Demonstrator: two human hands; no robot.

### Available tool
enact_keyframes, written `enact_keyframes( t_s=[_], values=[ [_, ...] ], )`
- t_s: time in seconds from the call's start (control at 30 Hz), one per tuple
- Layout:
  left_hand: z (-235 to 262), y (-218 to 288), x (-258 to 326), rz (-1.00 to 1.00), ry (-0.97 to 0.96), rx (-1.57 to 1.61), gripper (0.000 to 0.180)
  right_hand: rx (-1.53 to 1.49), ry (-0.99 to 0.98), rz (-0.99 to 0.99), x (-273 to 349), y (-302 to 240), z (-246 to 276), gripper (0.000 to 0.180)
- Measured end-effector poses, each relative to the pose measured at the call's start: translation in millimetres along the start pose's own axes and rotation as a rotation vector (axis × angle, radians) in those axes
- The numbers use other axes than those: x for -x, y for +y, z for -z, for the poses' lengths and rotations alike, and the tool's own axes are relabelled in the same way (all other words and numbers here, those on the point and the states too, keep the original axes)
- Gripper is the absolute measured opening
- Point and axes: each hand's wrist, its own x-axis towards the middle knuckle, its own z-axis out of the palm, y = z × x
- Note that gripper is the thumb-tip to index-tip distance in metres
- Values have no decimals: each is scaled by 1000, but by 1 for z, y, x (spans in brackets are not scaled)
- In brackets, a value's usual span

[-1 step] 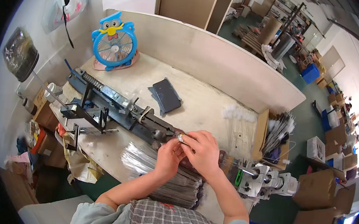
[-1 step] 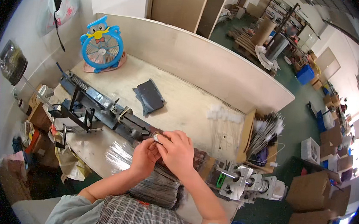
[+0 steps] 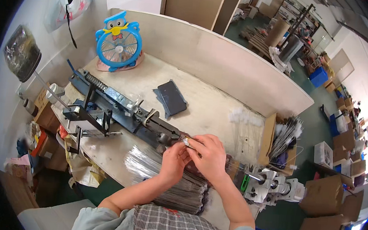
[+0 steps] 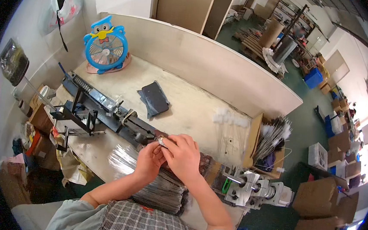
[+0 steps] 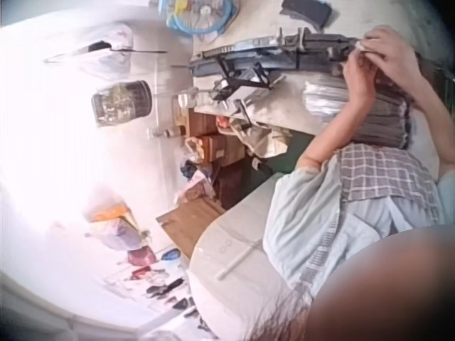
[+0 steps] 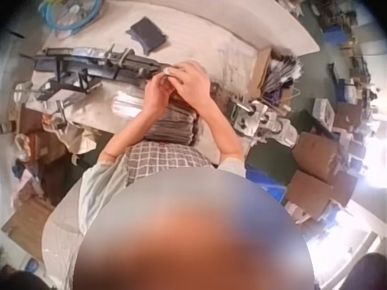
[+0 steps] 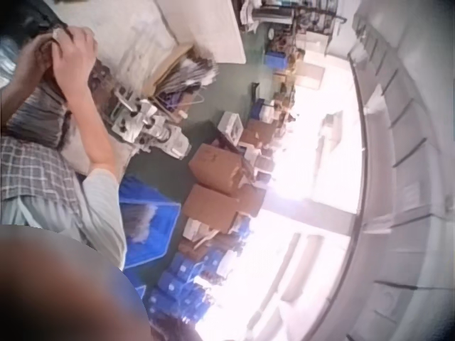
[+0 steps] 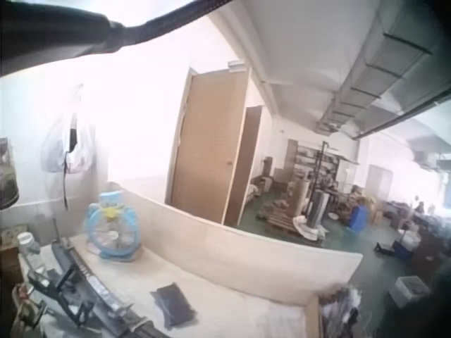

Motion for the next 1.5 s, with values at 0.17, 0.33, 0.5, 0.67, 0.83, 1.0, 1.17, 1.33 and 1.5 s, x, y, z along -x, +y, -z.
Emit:
enact_keyframes(
  t_s=[0.17, 0.33, 0.5, 0.67, 0.83, 1.0, 1.17, 1.33, 1.5],
  values=[
    [-2, 2, -1, -44, 4, -41, 12, 22, 10, -20, 3, 1, 7, 23],
    [-5, 1, -1, -71, 20, -75, 9, 60, 13, 9, 3, 3, 9, 23],
    [-7, -1, 0, -77, 58, -129, 7, 11, -3, -32, 5, 1, 5, 27],
    [-3, -1, 1, -75, 57, -98, 8, 15, 77, -20, 3, -4, 1, 26],
    [-5, 3, 5, -34, 56, 15, 9, 14, 93, -20, 7, 0, -1, 23],
    [-7, 2, 1, -75, 13, -103, 9, 25, 40, -31, 6, 4, 2, 22],
    [-5, -1, -1, -80, 26, -90, 7, 20, 46, -21, 8, 6, 1, 21],
    [-4, -1, 0, -72, 36, -69, 3, 20, 36, -22, 8, 3, 4, 21],
    [-7, 1, -1, -57, 53, -67, 9, 26, 20, -18, 5, 2, 9, 23]
  ],
)
